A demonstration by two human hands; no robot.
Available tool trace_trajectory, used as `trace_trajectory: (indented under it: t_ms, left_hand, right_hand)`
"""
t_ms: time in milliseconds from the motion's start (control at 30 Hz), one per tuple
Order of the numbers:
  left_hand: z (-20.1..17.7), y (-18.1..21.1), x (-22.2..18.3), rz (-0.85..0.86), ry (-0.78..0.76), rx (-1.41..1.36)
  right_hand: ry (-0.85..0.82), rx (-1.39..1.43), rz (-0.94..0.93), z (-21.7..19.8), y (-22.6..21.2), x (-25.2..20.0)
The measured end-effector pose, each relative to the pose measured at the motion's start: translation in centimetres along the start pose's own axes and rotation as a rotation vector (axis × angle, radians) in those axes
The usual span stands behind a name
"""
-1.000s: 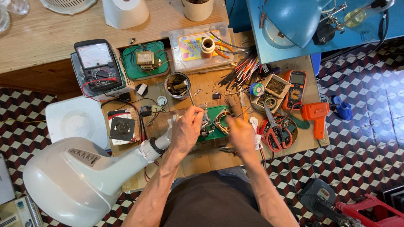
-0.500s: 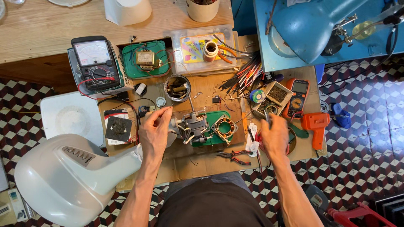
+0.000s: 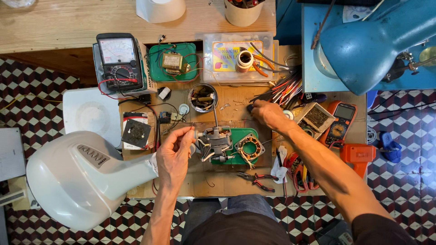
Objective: The person works on a disassembled ceiling fan motor at a cluttered workbench. They use a heat gun to warm the motor housing, then strip and twist wires, and use pliers to adjust components. The task involves repeated handling of wires and motor parts without a visible final assembly.
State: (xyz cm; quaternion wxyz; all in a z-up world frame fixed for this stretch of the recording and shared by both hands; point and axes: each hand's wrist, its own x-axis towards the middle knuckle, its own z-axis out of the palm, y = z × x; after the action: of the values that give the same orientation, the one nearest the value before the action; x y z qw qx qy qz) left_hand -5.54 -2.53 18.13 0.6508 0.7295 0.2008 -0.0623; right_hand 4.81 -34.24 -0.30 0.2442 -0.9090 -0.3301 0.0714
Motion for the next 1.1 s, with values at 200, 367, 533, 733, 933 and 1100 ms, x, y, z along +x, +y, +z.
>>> trace_trajectory:
  t_ms: [200,367,533,733,933,1100]
  left_hand:
    - [1.0,-0.3,-0.2,0.245,0.009,0.126]
    - [1.4,-0.1,-0.2,0.022,-0.165,-0.134]
    - [1.0,0.0,-0.4,-0.036,-0.284,-0.211]
    - [-0.7,0.1,-1.1,-0.01,-0.328,-0.128]
    - [-1.6,-0.2,-1.0,-0.055,-0.383,-0.095]
    - [-1.7,-0.5,-0.9,-0.028,-0.411,-0.071]
  right_hand:
    - [0.178,0.422,0.586,-8.8,-9.2,-1.3]
    - [0.304,0.843,0.634,-10.5,-19.0,-2.1]
    - [0.402,1.215,0.707,-8.4,-24.0,-1.6]
    - [0.225,0.867,0.594,-7.8,-25.4,-1.3]
    - [0.092,0.708,0.6,-8.6,-25.7,-1.4]
    - [-0.018,0.631,0.593,-8.7,-25.3,-1.3]
